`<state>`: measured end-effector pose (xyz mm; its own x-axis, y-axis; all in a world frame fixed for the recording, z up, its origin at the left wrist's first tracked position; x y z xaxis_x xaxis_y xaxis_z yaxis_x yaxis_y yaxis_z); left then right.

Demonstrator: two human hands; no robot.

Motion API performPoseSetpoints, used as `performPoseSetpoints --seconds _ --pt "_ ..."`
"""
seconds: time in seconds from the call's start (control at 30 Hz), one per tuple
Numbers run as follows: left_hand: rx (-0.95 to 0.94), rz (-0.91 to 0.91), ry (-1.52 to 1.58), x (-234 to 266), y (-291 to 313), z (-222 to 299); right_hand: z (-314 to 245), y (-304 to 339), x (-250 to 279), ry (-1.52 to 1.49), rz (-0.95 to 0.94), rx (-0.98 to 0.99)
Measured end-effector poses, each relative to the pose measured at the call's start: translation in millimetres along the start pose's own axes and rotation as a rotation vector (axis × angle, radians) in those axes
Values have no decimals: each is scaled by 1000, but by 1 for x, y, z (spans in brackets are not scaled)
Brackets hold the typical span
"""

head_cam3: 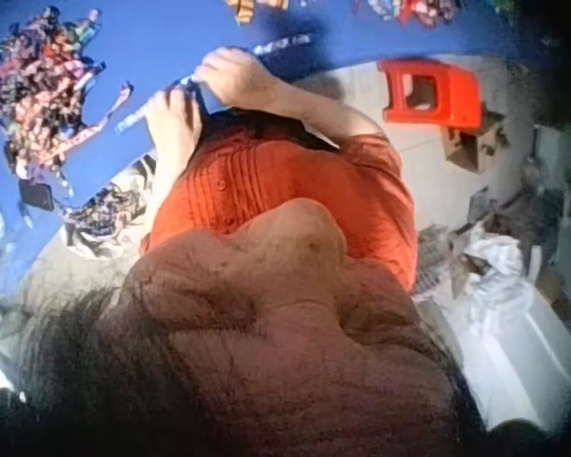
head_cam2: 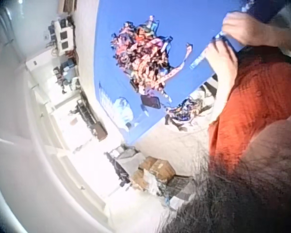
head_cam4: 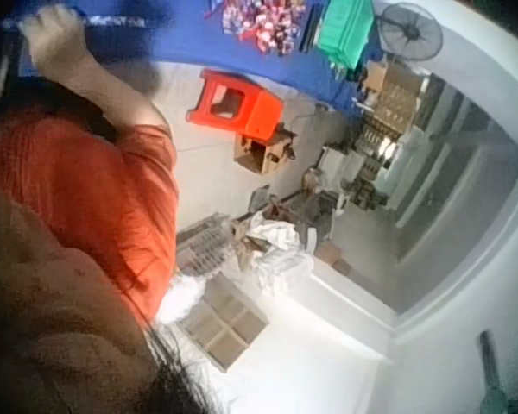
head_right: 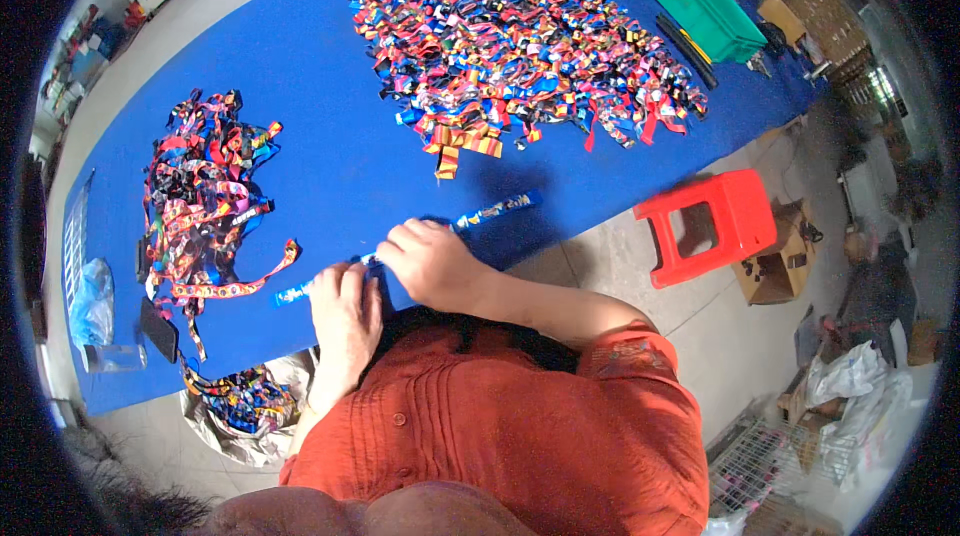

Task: Measuring and tying colorful ribbons at a workstation.

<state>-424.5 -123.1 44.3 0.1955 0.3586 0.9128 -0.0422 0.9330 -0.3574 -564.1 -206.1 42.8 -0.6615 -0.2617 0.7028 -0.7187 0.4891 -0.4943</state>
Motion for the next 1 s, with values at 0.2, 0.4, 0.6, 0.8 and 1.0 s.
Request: performPoseSetpoints --seconds 0.2,0.4,0.6,0.8,1.0 --pt "64 53 -75 -6 6 -23 10 3 -6 7 72 13" --pt "244 68 -144 6 23 -66 43 35 43 165 111 -178" --pt "323 104 -196 18 40 -90 61 71 85 249 202 -279" --pt "322 191 -234 16 40 -89 68 79 89 276 293 -253" --pt "279 298 -220 10 44 -105 80 74 99 156 232 -221"
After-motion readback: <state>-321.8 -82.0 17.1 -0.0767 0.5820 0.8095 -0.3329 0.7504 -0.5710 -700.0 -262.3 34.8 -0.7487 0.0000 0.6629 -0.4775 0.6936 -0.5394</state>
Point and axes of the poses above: each hand's wrist, its own y-axis away from the middle knuckle, its own x-axis out of the back of the hand, z = x × y, the point moved 3 cm from there along -y, towards the middle knuckle, and after that the axes turned 14 degrees about -y, right-handed, at the moved point
